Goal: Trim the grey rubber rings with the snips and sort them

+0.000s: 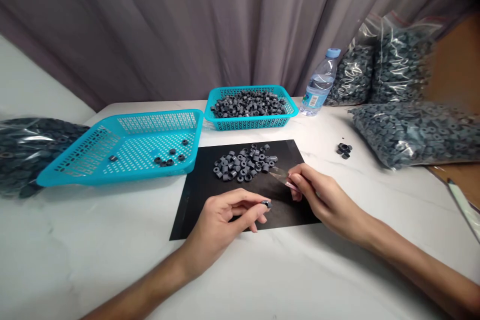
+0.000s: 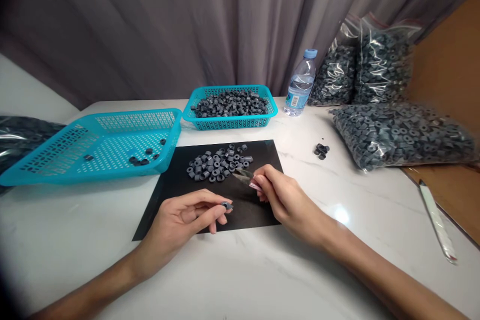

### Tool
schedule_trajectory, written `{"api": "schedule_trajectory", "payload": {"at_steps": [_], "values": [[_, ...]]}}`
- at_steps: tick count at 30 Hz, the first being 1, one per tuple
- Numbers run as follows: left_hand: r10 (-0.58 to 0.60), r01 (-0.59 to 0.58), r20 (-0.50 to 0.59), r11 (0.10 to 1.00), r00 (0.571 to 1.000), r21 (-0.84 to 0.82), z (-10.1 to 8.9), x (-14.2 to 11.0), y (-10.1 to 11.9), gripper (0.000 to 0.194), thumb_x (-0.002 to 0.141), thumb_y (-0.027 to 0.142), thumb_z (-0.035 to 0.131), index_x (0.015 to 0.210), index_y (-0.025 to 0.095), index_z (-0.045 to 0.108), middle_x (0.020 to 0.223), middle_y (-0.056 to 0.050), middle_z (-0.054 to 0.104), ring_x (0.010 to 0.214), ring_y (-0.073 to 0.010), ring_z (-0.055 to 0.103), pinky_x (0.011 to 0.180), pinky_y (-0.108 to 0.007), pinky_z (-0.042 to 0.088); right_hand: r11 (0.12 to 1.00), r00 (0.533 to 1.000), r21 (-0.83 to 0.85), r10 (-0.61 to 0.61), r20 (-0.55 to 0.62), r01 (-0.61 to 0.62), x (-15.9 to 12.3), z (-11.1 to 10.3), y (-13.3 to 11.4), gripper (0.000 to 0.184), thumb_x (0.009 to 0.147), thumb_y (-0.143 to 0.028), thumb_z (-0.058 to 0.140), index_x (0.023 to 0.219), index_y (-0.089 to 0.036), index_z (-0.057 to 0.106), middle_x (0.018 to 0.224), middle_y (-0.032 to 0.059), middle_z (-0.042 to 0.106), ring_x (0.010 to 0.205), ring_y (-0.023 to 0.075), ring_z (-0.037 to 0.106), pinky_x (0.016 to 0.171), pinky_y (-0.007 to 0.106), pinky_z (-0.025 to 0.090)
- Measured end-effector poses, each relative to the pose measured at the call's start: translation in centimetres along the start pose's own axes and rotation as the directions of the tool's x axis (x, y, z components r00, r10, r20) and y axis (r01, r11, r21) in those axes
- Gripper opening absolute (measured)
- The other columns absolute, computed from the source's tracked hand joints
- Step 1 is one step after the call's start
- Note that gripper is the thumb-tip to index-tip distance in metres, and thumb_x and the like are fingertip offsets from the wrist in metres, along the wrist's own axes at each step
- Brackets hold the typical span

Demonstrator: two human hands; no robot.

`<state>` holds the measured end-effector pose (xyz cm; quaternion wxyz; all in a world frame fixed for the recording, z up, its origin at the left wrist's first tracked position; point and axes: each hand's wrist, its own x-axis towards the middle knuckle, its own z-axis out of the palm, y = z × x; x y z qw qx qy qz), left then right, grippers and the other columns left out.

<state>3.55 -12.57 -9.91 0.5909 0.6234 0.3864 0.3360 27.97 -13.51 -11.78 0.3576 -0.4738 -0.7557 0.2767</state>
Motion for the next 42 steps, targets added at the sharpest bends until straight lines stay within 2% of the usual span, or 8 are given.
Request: {"api": "schedule_trajectory", "payload": {"at_steps": [3,7,11,17,22,30,36,42], "values": [[-0.024,0.024,-0.016,1.0,1.0,-0.007,-0.2,0.2,0.0,0.015,0.091,0.028,0.073,0.099,0.017,0.079,0.084,-0.004,0.073,0.072,-0.0104,0.067,0.063,-0.016,0.055,0.991,1.0,0.134,-0.009,0.02,0.007,-0.3,-0.8,-1.2,0.023,0.111,-0.032,0.034,0.105,-0.021,0.052,0.081,-0.0003,0.052,0.07,0.0114,0.05,0.064,0.023,0.045],[-0.018,0.017,-0.035,0.999,0.999,-0.031,-0.4,0.4,0.0,0.014,0.09,0.026,0.074,0.1,0.017,0.078,0.078,-0.002,0.073,0.067,-0.0088,0.065,0.065,-0.016,0.056,0.977,0.976,-0.021,-0.21,0.066,0.212,-0.2,-0.8,-1.4,0.022,0.107,-0.027,0.047,0.124,-0.02,0.057,0.091,0.0027,0.056,0.077,0.0126,0.053,0.067,0.025,0.043],[-0.006,0.004,-0.035,0.999,0.999,-0.045,-0.4,0.4,0.3,0.013,0.089,0.023,0.074,0.098,0.016,0.079,0.077,-0.002,0.073,0.066,-0.0088,0.065,0.063,-0.015,0.056,0.933,0.936,-0.095,-0.34,0.089,0.348,-0.1,-0.3,-0.5,0.025,0.106,-0.019,0.046,0.127,-0.02,0.06,0.094,0.0045,0.058,0.08,0.0137,0.055,0.067,0.026,0.044],[-0.012,0.01,-0.03,0.998,0.999,-0.06,-0.2,0.2,0.6,0.01,0.088,0.021,0.075,0.094,0.016,0.08,0.076,-0.002,0.073,0.066,-0.0086,0.066,0.062,-0.014,0.056,0.947,0.962,-0.171,-0.268,0.052,0.273,-0.4,-0.3,-0.5,0.032,0.108,-0.026,0.043,0.137,-0.019,0.056,0.096,0.0045,0.055,0.073,0.0111,0.056,0.062,0.024,0.047],[-0.007,0.005,-0.033,0.998,0.999,-0.06,-0.2,0.3,0.6,0.009,0.087,0.02,0.075,0.093,0.015,0.08,0.075,-0.002,0.073,0.064,-0.0079,0.065,0.061,-0.013,0.055,0.932,0.96,-0.232,-0.256,0.116,0.277,-0.4,-0.3,-0.3,0.039,0.109,-0.031,0.039,0.145,-0.021,0.048,0.102,0.0058,0.055,0.078,0.0128,0.057,0.068,0.026,0.049],[0.019,-0.021,-0.051,0.999,0.999,-0.036,-1.0,0.3,0.6,0.011,0.087,0.02,0.075,0.096,0.016,0.081,0.078,-0.003,0.075,0.067,-0.0096,0.068,0.061,-0.015,0.056,0.88,0.917,-0.266,-0.394,0.055,0.394,-0.3,0.0,-1.0,0.018,0.108,-0.021,0.041,0.113,-0.017,0.058,0.081,0.0004,0.056,0.063,0.0102,0.051,0.055,0.023,0.039],[0.051,-0.052,-0.031,0.999,0.998,-0.011,-0.9,0.4,0.7,0.01,0.088,0.021,0.074,0.094,0.017,0.082,0.082,-0.003,0.074,0.07,-0.0105,0.067,0.062,-0.016,0.057,0.867,0.91,-0.277,-0.393,0.133,0.415,-0.6,-0.1,-0.8,0.037,0.109,-0.034,0.041,0.142,-0.016,0.047,0.093,0.0039,0.065,0.073,0.0112,0.063,0.061,0.021,0.048],[0.005,-0.004,-0.035,1.0,0.999,0.006,-0.7,0.4,1.3,0.012,0.086,0.022,0.076,0.093,0.015,0.082,0.075,-0.003,0.072,0.063,-0.0097,0.064,0.062,-0.018,0.056,0.808,0.889,-0.371,-0.422,0.174,0.457,-0.6,-0.3,-1.1,0.045,0.109,-0.04,0.04,0.146,-0.015,0.043,0.082,0.0006,0.061,0.064,0.0108,0.061,0.053,0.021,0.044]]}}
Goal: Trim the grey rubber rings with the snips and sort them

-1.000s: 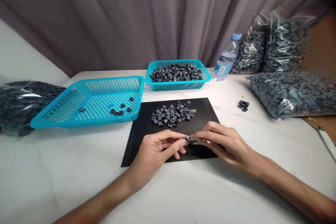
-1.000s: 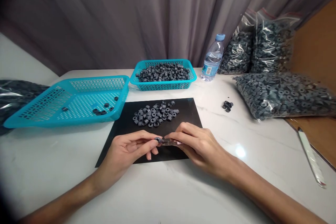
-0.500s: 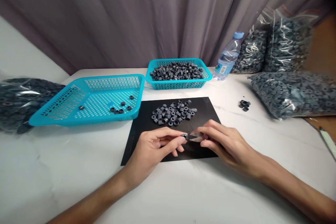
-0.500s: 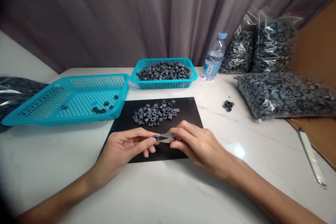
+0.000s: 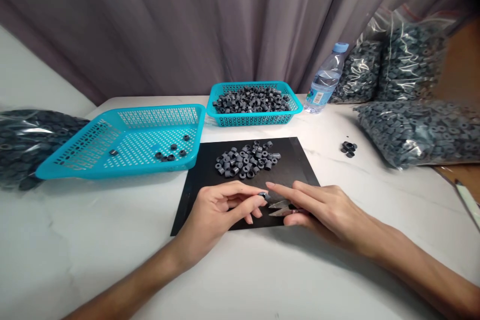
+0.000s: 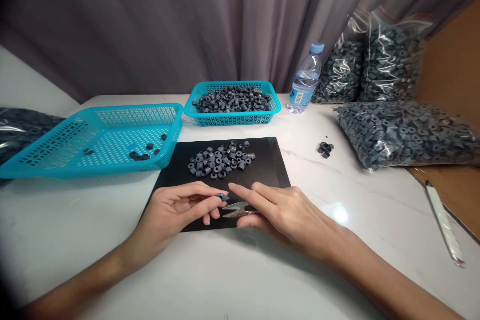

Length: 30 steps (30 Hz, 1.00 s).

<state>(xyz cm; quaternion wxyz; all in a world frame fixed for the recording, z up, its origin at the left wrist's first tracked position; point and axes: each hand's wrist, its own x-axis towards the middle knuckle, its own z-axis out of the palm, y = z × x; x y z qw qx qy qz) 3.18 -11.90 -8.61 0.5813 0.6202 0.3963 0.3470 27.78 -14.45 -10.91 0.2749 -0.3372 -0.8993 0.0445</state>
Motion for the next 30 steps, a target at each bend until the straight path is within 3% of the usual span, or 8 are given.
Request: {"api": "schedule_trajectory", "payload": {"at_steps": [6,10,19,30], "values": [[0.002,-0.003,0.035,1.0,0.999,0.012,-0.03,-0.03,-0.09,0.013,0.088,0.021,0.074,0.096,0.015,0.082,0.077,-0.003,0.072,0.066,-0.0097,0.064,0.062,-0.017,0.055,0.998,0.997,-0.036,0.039,-0.065,-0.042,-0.03,-0.09,-0.07,0.032,0.11,-0.037,0.039,0.126,-0.013,0.054,0.084,0.0015,0.065,0.063,0.0103,0.061,0.055,0.022,0.044],[-0.006,0.006,0.057,1.0,0.998,-0.007,0.1,-0.21,-0.09,0.012,0.088,0.02,0.074,0.097,0.017,0.082,0.078,-0.002,0.071,0.066,-0.0089,0.065,0.062,-0.016,0.055,0.997,0.996,-0.077,-0.019,-0.085,0.013,-0.11,-0.05,0.06,0.025,0.11,-0.033,0.039,0.115,-0.015,0.056,0.082,0.0017,0.065,0.061,0.0108,0.058,0.054,0.024,0.04],[0.028,-0.029,0.088,0.999,0.996,0.012,0.05,-0.3,-0.05,0.014,0.087,0.02,0.074,0.097,0.02,0.084,0.081,-0.003,0.072,0.067,-0.01,0.065,0.062,-0.018,0.056,0.987,0.99,-0.148,-0.079,-0.115,0.062,0.26,-0.51,-0.12,0.024,0.11,-0.029,0.039,0.111,-0.015,0.058,0.078,0.0014,0.065,0.06,0.011,0.057,0.055,0.025,0.039],[0.084,-0.087,0.088,0.996,0.993,0.033,-0.07,-0.44,-0.36,0.017,0.086,0.019,0.076,0.101,0.023,0.084,0.084,-0.005,0.074,0.068,-0.0119,0.066,0.06,-0.02,0.056,0.98,0.991,-0.184,-0.094,-0.091,0.076,0.21,-0.66,-0.02,0.026,0.109,-0.03,0.044,0.121,-0.013,0.058,0.078,0.0012,0.065,0.064,0.0117,0.06,0.059,0.024,0.042]]}}
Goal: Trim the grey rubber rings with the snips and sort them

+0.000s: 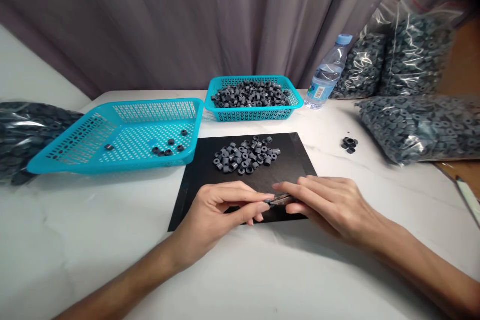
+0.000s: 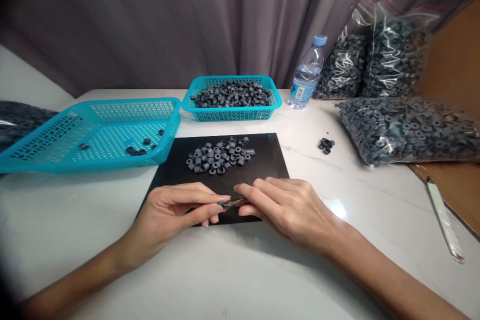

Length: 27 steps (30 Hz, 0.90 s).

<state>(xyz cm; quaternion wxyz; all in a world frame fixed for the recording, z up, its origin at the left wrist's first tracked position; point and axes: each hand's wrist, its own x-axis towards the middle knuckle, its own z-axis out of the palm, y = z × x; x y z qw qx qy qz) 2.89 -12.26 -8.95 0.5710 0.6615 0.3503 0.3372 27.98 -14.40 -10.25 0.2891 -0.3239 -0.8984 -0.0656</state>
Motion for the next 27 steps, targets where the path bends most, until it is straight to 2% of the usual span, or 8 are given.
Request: {"api": "schedule_trajectory", "payload": {"at_steps": [7,15,27], "values": [[0.03,-0.03,0.01,1.0,0.999,0.002,0.06,-0.03,0.01,0.02,0.086,0.017,0.076,0.102,0.025,0.084,0.083,-0.003,0.074,0.068,-0.0107,0.066,0.061,-0.018,0.055,0.999,1.0,-0.026,-0.021,-0.002,0.021,-0.06,-0.06,0.04,0.026,0.108,-0.029,0.046,0.124,-0.013,0.057,0.076,0.0004,0.064,0.064,0.0116,0.059,0.058,0.025,0.041],[0.014,-0.015,0.032,0.999,0.999,0.039,0.01,-0.03,0.0,0.017,0.087,0.021,0.076,0.102,0.024,0.084,0.081,-0.004,0.074,0.072,-0.0131,0.066,0.065,-0.021,0.054,0.999,0.999,-0.041,-0.032,-0.005,0.031,-0.24,-0.06,0.09,0.028,0.107,-0.027,0.05,0.131,-0.015,0.054,0.076,-0.0008,0.063,0.065,0.0116,0.061,0.059,0.026,0.042],[-0.052,0.059,0.099,0.996,0.994,-0.069,0.01,-0.15,-0.12,0.02,0.086,0.018,0.077,0.102,0.027,0.084,0.088,-0.003,0.075,0.073,-0.0099,0.064,0.067,-0.017,0.053,0.997,0.998,-0.027,-0.069,-0.012,0.069,0.06,-0.42,0.03,0.026,0.106,-0.024,0.05,0.129,-0.012,0.057,0.075,0.0002,0.062,0.063,0.0117,0.056,0.057,0.026,0.041]]}}
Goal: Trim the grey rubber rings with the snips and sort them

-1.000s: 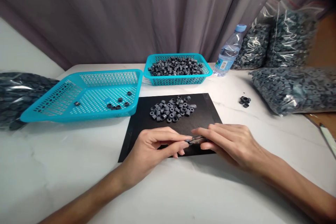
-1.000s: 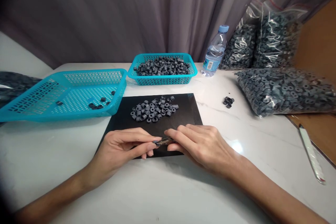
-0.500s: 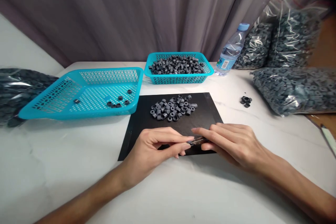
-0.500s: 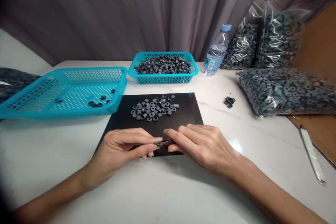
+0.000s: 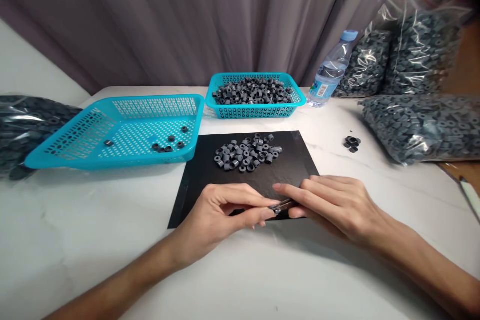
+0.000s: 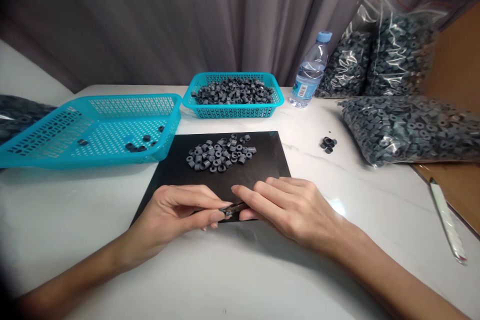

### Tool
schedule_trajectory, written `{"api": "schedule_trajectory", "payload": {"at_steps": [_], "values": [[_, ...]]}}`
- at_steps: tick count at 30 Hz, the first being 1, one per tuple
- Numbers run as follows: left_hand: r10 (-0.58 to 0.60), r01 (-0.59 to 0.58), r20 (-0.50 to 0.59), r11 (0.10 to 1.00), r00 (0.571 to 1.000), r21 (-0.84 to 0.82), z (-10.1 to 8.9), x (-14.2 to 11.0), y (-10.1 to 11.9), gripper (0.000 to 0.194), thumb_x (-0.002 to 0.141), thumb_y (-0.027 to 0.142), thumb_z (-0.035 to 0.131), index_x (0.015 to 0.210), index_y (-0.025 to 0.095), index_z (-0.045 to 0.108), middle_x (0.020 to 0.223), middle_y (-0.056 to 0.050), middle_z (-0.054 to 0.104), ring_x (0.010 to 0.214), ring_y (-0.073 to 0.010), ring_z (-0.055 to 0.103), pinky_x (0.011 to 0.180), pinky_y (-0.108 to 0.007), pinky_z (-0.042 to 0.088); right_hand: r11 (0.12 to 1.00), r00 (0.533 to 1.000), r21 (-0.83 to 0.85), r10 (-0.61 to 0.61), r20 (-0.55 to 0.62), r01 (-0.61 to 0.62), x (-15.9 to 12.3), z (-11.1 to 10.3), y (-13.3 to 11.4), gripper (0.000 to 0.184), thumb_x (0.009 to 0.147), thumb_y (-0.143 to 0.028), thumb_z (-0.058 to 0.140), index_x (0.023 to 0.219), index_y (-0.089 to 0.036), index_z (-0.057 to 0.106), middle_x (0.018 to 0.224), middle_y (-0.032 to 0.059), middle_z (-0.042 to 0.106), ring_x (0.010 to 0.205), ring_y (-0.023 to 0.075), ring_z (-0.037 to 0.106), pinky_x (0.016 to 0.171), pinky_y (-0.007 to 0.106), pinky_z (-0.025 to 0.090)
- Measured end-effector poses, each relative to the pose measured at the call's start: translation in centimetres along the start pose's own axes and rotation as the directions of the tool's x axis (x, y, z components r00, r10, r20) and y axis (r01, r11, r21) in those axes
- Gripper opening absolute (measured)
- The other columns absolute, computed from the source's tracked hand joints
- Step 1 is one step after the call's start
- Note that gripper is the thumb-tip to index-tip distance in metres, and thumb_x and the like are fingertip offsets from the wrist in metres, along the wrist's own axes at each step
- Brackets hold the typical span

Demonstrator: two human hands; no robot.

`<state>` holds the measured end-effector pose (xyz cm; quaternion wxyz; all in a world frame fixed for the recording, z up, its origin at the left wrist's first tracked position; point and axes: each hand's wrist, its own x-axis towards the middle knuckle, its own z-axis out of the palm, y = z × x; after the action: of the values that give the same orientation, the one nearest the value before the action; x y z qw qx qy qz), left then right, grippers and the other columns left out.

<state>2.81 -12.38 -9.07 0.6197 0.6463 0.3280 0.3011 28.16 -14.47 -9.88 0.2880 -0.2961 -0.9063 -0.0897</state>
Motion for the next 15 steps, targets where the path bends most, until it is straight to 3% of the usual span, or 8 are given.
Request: {"api": "schedule_trajectory", "payload": {"at_steps": [15], "values": [[-0.03,0.033,0.036,0.996,0.999,-0.084,0.11,0.09,0.27,0.022,0.085,0.013,0.077,0.1,0.027,0.084,0.085,-0.002,0.074,0.068,-0.0066,0.063,0.064,-0.013,0.053,0.996,0.998,-0.067,-0.061,-0.033,0.059,-0.05,-0.14,0.03,0.028,0.107,-0.023,0.05,0.127,-0.007,0.059,0.076,0.0002,0.06,0.064,0.0105,0.049,0.058,0.026,0.038]]}}
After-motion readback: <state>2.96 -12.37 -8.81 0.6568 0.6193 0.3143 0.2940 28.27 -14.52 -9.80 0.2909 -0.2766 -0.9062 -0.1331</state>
